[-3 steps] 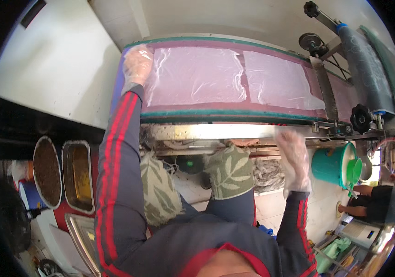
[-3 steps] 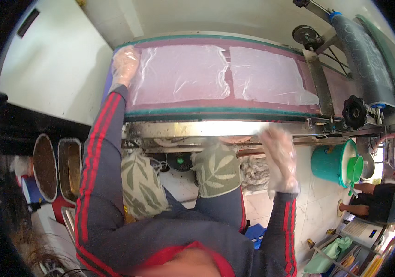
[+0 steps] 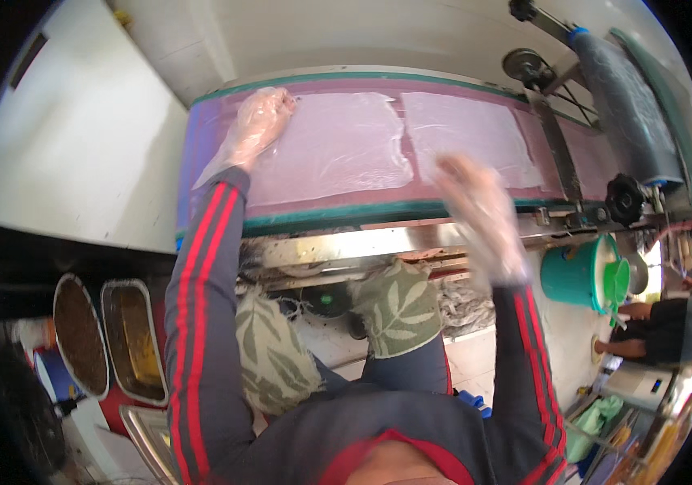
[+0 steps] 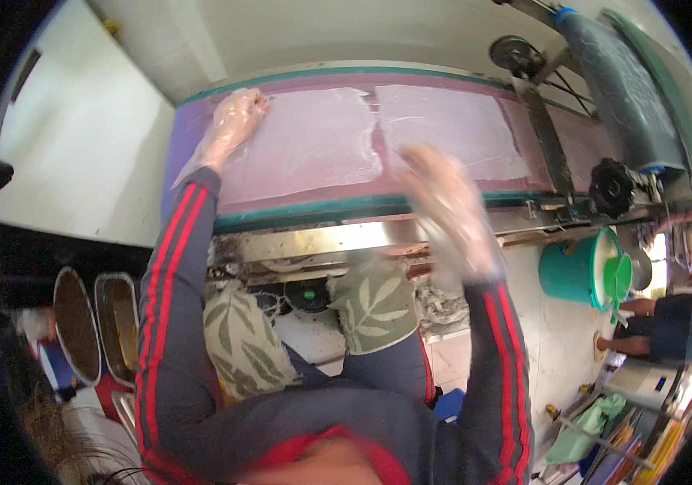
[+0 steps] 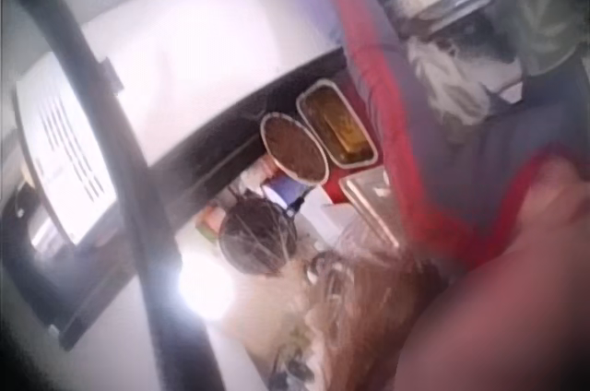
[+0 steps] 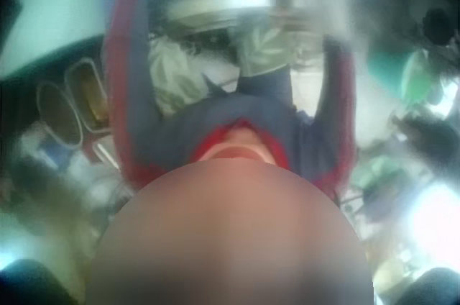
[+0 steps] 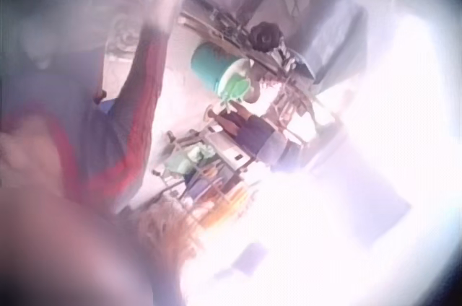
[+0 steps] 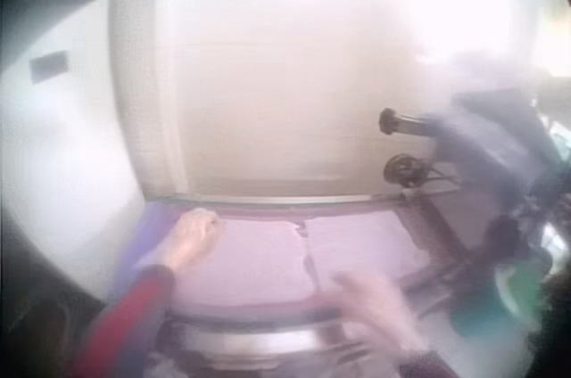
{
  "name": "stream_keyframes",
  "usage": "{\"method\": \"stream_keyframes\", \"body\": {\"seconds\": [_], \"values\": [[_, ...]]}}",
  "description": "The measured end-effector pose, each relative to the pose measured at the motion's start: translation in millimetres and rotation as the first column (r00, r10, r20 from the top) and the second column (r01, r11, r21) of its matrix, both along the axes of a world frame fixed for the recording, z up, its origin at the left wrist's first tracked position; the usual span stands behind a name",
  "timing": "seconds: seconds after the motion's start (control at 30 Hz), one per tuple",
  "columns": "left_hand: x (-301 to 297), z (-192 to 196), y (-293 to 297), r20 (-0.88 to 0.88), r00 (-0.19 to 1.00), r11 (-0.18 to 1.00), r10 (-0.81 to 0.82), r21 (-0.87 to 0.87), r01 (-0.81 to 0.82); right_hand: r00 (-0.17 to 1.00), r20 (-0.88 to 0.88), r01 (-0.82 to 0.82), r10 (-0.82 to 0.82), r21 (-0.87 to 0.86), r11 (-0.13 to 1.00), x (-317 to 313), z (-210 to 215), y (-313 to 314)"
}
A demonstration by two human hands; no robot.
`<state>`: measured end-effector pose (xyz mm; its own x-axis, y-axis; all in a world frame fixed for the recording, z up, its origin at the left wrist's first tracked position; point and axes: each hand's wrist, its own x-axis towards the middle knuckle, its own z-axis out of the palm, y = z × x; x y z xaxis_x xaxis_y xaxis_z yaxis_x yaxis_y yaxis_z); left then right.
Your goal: The person repeatedly places thin sheets on a flat surface, adds a dark granular filling, folds the sheets, and transfers them to a metal tray. The process is repeated multiple times with consistent hand motions.
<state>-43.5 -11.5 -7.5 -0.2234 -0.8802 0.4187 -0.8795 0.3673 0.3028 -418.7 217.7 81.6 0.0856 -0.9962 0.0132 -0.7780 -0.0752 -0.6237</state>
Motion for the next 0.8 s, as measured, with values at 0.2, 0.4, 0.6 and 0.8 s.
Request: {"method": "stream_keyframes", "body": {"seconds": [0.2,0.4,0.6,0.8], "values": [[30,10,8,-0.024,0.980,0.980,0.198,0.003,-0.198,0.828,0.556,0.058,0.073,-0.215,0.975,72,-90,-184],[29,-1,15,0.232,0.972,0.987,0.037,0.144,-0.072,0.890,-0.456,-0.118,0.019,-0.190,0.975,100,-88,-220],[3,33,34,-0.660,0.750,0.782,0.033,0.485,0.393,0.916,-0.290,-0.362,0.278,-0.294,0.885,85,-29,-155],[25,56,113,-0.859,0.507,0.799,0.064,0.349,0.490,0.990,0.009,-0.142,0.144,0.243,0.960,57,12,-104]]}}
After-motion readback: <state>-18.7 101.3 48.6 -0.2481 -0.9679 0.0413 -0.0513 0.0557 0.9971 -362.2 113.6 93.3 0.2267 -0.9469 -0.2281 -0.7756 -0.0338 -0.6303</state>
